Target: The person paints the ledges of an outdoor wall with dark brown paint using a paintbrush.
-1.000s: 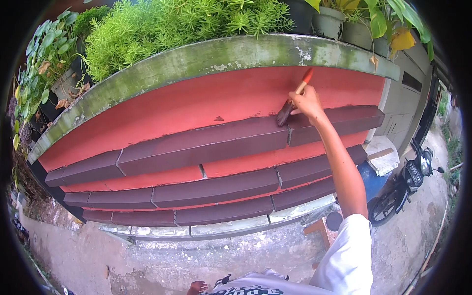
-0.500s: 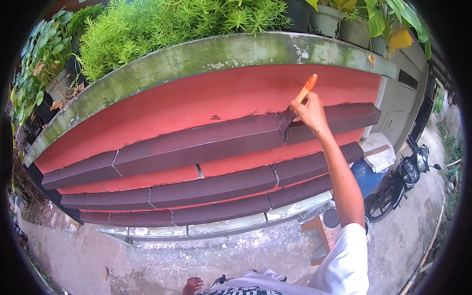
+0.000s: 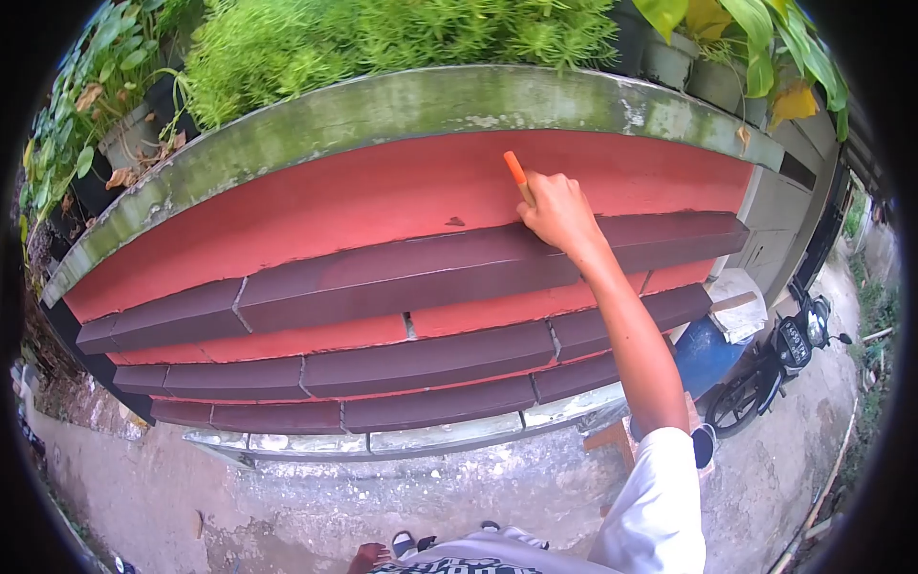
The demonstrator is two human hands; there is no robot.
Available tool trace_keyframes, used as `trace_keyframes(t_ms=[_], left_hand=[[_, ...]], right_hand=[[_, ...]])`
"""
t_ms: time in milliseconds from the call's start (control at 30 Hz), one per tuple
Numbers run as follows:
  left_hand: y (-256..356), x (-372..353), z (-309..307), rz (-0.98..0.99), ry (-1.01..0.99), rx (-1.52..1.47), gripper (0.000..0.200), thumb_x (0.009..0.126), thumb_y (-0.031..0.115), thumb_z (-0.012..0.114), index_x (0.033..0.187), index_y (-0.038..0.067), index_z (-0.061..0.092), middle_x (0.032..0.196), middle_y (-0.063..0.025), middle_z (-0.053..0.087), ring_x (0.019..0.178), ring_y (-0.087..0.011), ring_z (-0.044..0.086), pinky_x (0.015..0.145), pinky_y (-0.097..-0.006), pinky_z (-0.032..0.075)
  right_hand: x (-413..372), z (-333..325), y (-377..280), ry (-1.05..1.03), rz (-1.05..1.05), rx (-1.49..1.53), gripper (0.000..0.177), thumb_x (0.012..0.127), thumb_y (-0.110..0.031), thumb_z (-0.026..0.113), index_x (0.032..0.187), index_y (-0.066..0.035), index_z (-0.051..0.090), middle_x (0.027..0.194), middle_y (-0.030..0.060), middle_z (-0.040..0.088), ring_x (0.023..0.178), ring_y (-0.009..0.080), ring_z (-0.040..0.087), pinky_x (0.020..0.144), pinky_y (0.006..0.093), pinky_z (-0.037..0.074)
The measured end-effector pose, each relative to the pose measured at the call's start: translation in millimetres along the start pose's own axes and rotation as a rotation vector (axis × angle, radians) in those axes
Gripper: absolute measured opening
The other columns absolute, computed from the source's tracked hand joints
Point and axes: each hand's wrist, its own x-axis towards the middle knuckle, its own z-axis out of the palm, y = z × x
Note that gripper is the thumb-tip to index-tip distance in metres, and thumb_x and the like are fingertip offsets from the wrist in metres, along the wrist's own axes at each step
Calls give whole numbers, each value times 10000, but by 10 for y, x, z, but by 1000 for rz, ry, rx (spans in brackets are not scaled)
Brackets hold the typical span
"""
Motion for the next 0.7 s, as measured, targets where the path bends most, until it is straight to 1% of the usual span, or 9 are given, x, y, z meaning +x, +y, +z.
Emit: trace_keyframes(t_ms=[67, 200, 267, 333, 433, 700], left_hand=[[6, 37, -112, 4, -8, 11, 373, 1032, 230, 467, 1365, 90, 560, 1216, -88, 703, 951, -267, 718, 764, -434, 532], [76, 98, -483, -5, -5, -18, 361, 1032, 241, 470, 1349, 102, 572, 1184, -68, 708, 943, -252, 717, 737, -419, 526], [-114, -36, -824, 357, -103, 106, 336, 1031, 254, 474, 1318, 119, 585, 1175, -52, 711, 949, -244, 715, 736, -416, 524], [121, -180, -975, 168, -64, -67, 325, 1032, 259, 470, 1304, 128, 591, 1170, -44, 714, 947, -240, 715, 730, -414, 523], [224, -67, -1224, 58, -13, -45, 322, 1037, 262, 455, 1298, 132, 590, 1160, -41, 719, 947, -234, 715, 738, -414, 525], [298, -59, -1847, -7, 22, 24, 322, 1033, 231, 441, 1288, 120, 603, 1184, -59, 718, 965, -239, 708, 753, -410, 530]], right_hand=[[107, 112, -113, -42, 9, -13, 169, 786, -119, 667, 866, 19, 612, 782, 285, 665, 854, 510, 650, 797, 566, 521], [183, 232, -485, -81, 30, 15, 171, 785, -129, 672, 821, 21, 597, 782, 285, 664, 855, 513, 648, 803, 568, 513], [209, 293, -697, -87, 36, 31, 175, 787, -135, 672, 809, 21, 596, 786, 287, 664, 857, 512, 648, 804, 568, 510], [228, 416, -888, -75, 41, 30, 179, 788, -142, 673, 806, 20, 599, 789, 286, 667, 859, 510, 650, 802, 564, 510], [265, 565, -1222, -77, 42, 43, 187, 785, -154, 676, 809, 19, 608, 795, 284, 672, 862, 504, 656, 799, 554, 516], [342, 867, -2073, -96, 95, 132, 231, 773, -197, 687, 831, 24, 652, 821, 272, 694, 872, 474, 684, 816, 518, 538]])
